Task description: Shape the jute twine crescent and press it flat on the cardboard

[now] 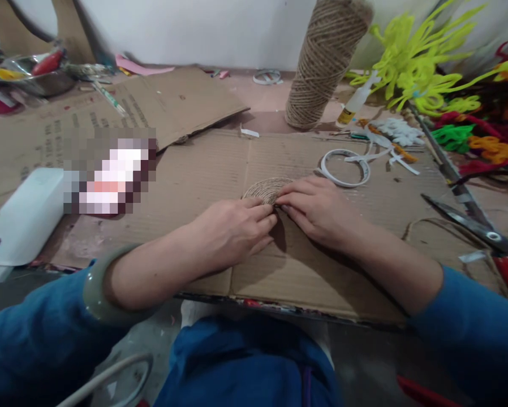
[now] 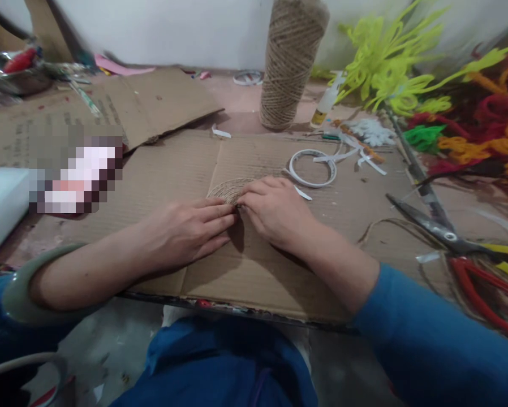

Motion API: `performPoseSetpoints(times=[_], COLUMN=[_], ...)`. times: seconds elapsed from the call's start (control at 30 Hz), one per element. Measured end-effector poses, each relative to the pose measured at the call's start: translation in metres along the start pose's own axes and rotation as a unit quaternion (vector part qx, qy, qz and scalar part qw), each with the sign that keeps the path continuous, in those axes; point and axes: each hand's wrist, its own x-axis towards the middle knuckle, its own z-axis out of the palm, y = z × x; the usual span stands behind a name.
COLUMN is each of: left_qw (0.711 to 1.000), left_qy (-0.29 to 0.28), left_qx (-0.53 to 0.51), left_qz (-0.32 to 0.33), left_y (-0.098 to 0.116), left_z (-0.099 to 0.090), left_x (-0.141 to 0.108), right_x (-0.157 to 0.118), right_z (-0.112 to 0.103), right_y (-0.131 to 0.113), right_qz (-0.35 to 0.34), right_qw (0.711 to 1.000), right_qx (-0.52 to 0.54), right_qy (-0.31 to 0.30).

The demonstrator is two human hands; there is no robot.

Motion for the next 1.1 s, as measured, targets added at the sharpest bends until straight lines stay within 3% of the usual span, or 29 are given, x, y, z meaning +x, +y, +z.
performPoseSetpoints(times=[0.17, 0.4, 0.63, 0.83, 1.0, 1.1], left_qw=[1.000, 1.000, 0.998, 0.996, 0.993, 0.993], left_qy=[0.013, 0.018, -0.039, -0.045, -0.084, -0.089], left_qx=[-0.005, -0.008, -0.031, -0.048, -0.047, -0.045], left_qz=[-0.009, -0.015, -0.039, -0.060, -0.064, -0.064], left_y=[0.000, 0.000, 0.002, 0.001, 0.001, 0.002], left_z=[-0.001, -0.002, -0.004, -0.006, -0.010, -0.012], left_x=[-0.001, -0.001, 0.001, 0.002, 0.004, 0.005], right_x=[0.015, 0.026, 0.031, 0.033, 0.032, 0.022], right_z=[0.001, -0.001, -0.002, -0.002, -0.002, -0.002], right_y=[0.002, -0.002, -0.003, -0.001, 0.004, 0.012], right_qz=[0.097, 0.171, 0.162, 0.160, 0.149, 0.167], right_qw=[0.991, 0.979, 0.981, 0.981, 0.983, 0.976], right_qx=[0.086, 0.091, 0.029, 0.017, 0.063, 0.133], right_qy=[-0.043, -0.067, -0.099, -0.105, -0.084, -0.036])
